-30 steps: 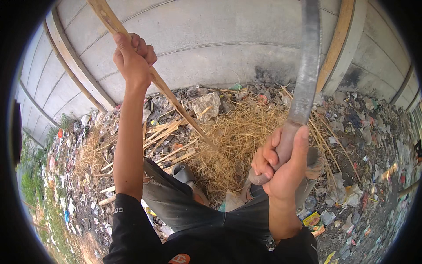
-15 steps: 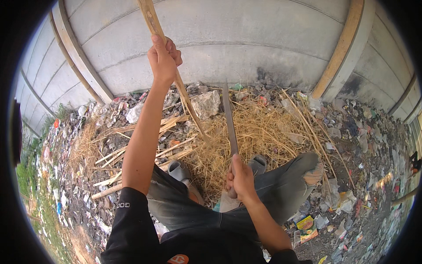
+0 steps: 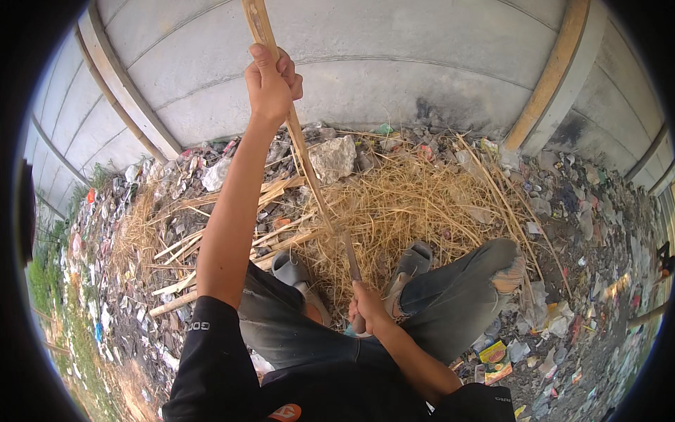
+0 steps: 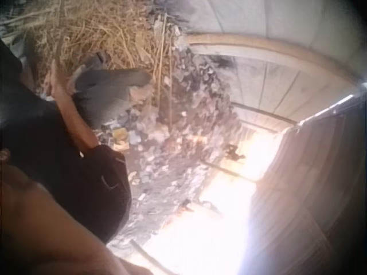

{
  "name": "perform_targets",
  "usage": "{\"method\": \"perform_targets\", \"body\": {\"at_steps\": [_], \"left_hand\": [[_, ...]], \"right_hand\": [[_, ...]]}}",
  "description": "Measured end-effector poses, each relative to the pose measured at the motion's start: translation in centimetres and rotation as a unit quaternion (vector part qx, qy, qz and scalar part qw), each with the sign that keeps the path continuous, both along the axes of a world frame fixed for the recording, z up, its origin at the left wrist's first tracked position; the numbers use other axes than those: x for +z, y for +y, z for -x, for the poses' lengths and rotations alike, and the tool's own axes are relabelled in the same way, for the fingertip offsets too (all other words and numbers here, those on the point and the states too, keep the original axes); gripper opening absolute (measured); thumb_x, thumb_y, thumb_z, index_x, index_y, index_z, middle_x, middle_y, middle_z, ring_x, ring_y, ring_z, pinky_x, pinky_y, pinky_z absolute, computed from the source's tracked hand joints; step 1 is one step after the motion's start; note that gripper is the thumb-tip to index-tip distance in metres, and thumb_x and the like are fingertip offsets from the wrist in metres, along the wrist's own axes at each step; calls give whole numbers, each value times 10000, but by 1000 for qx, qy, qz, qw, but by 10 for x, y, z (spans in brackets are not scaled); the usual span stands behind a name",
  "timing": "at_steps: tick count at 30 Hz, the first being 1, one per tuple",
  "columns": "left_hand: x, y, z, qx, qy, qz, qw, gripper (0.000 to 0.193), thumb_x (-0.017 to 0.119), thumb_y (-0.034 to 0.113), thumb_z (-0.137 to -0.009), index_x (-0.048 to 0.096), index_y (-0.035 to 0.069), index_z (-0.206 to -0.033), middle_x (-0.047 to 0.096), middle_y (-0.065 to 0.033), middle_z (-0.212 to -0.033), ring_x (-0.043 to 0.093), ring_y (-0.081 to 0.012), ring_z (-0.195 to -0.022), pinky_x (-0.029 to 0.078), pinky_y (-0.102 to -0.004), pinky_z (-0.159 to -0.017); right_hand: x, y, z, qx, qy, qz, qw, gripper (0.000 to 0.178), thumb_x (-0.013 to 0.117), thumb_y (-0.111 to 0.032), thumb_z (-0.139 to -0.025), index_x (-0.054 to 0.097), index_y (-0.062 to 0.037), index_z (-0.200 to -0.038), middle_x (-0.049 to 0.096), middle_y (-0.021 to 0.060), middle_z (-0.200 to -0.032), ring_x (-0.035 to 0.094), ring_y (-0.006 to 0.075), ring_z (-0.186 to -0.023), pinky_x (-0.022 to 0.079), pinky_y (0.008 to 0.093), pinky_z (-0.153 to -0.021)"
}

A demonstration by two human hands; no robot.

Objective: The person sits on the ground and uses a large knife to split a long bamboo pole into thin strips. They hold the pole vertically and repeatedly strike it with the knife to separate the fibers, creating a pile of bamboo strips.

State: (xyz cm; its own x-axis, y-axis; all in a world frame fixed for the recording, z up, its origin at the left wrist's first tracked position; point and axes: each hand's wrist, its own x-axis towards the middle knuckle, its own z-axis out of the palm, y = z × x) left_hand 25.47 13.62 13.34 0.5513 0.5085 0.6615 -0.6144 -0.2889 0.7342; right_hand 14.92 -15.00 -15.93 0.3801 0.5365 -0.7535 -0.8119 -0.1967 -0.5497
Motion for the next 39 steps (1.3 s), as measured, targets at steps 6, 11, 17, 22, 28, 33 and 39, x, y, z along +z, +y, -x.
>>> {"method": "perform_targets", "body": {"at_steps": [6, 11, 17, 22, 28, 33, 39], "left_hand": [[1, 9, -9, -6, -11, 4, 1000, 694, 337, 751, -958, 353, 96, -727, 260, 27, -560, 242, -82, -422, 199, -288, -407], [0, 13, 1, 38, -11, 15, 999, 676, 350, 730, -969, 355, 102, -718, 256, 34, -561, 248, -85, -423, 192, -287, -407], [-1, 29, 21, 62, -30, 45, 997, 655, 374, 702, -984, 340, 106, -713, 259, 28, -566, 243, -97, -427, 189, -295, -407], [-3, 42, 48, 106, -42, 75, 991, 659, 382, 674, -1002, 311, 107, -675, 286, 21, -570, 237, -95, -439, 198, -283, -415], [-7, 36, 57, 112, -42, 68, 990, 650, 381, 668, -1007, 308, 106, -691, 287, 22, -584, 224, -94, -447, 189, -284, -426], [-4, 28, 53, 108, -36, 69, 991, 639, 381, 660, -1012, 312, 110, -694, 284, 21, -587, 226, -91, -445, 189, -285, -420], [-13, 46, 84, 76, -49, 99, 991, 619, 380, 637, -1028, 377, 100, -719, 275, 19, -578, 234, -100, -474, 201, -286, -457]], "right_hand": [[168, -7, -59, -144, -295, -153, 932, 576, 445, -624, -1014, 487, -90, -801, 442, -8, -600, 428, 99, -451, 406, 304, -455], [199, 25, -58, -313, -468, -426, 708, 592, 380, -673, -1004, 432, -90, -914, 418, 17, -591, 407, 115, -452, 394, 293, -475], [-21, 29, 36, -29, -45, 26, 998, 559, 483, -562, -1016, 444, -81, -735, 448, 7, -591, 451, 121, -430, 417, 310, -423], [23, 9, -1, -124, -142, -45, 981, 562, 488, -603, -1002, 477, -82, -792, 450, 3, -597, 442, 116, -446, 425, 313, -438], [142, 37, -33, -207, -366, -282, 862, 534, 421, -559, -1046, 484, -63, -859, 451, 16, -604, 426, 85, -479, 397, 285, -463], [-29, 53, 35, -106, -379, -94, 914, 453, 487, -469, -1043, 460, -79, -815, 445, 18, -612, 461, 113, -497, 402, 299, -459], [-46, 25, 10, -206, -58, -10, 977, 539, 518, -534, -1012, 479, -86, -716, 504, 25, -613, 494, 145, -423, 425, 330, -396]]}}
